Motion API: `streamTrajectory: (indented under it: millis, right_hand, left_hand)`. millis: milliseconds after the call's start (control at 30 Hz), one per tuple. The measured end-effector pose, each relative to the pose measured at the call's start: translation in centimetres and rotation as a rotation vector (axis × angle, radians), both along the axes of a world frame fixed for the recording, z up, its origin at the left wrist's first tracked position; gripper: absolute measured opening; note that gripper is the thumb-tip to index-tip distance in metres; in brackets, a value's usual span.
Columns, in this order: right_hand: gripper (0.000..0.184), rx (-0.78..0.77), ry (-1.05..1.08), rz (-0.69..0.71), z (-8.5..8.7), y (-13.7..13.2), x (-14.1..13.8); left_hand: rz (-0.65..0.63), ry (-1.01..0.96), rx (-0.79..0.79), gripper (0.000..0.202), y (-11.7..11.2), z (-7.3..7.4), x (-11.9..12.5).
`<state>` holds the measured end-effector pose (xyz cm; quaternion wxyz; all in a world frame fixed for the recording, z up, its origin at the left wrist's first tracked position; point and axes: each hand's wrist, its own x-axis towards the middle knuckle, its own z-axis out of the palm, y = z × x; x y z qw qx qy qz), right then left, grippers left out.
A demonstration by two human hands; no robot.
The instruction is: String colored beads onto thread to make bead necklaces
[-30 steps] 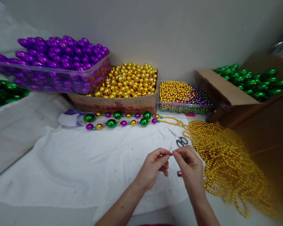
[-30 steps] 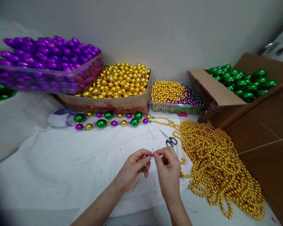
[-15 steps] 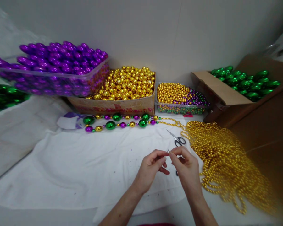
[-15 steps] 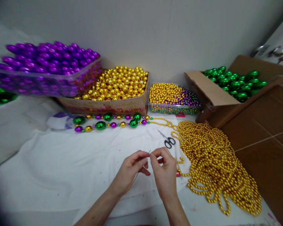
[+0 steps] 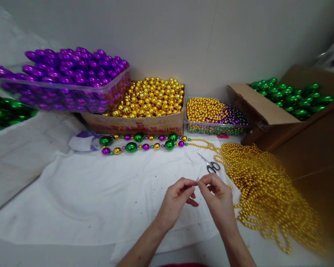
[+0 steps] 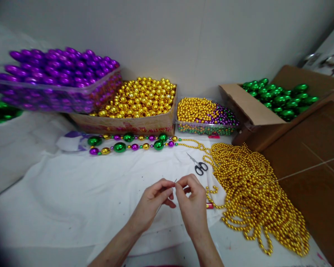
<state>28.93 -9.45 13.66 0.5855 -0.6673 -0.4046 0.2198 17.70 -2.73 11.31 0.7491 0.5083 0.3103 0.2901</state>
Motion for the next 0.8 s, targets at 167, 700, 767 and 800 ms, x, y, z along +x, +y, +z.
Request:
streamTrajectory:
  millis: [167, 700, 767, 800]
  right_hand:
    - [0.015, 0.002, -0.026, 0.013, -0.25, -0.01, -0.02]
    - [0.014, 0.017, -0.02, 0.015, -0.83, -0.01, -0.25]
    - [0.014, 0.021, -0.006, 0.018, -0.81, -0.08, -0.3]
    - [0.013, 0.022, 0.002, 0.02, -0.81, -0.1, -0.32]
  left_hand:
    - [0.005, -0.003, -0.001, 0.016, -0.01, -0.24, -0.1]
    - [0.003, -0.022, 0.044, 0.016, -0.37, -0.84, -0.44]
    - [0.002, -0.023, 0.041, 0.015, -0.42, -0.96, -0.45]
    - [0.002, -0.023, 0.037, 0.015, -0.44, -1.0, -0.45]
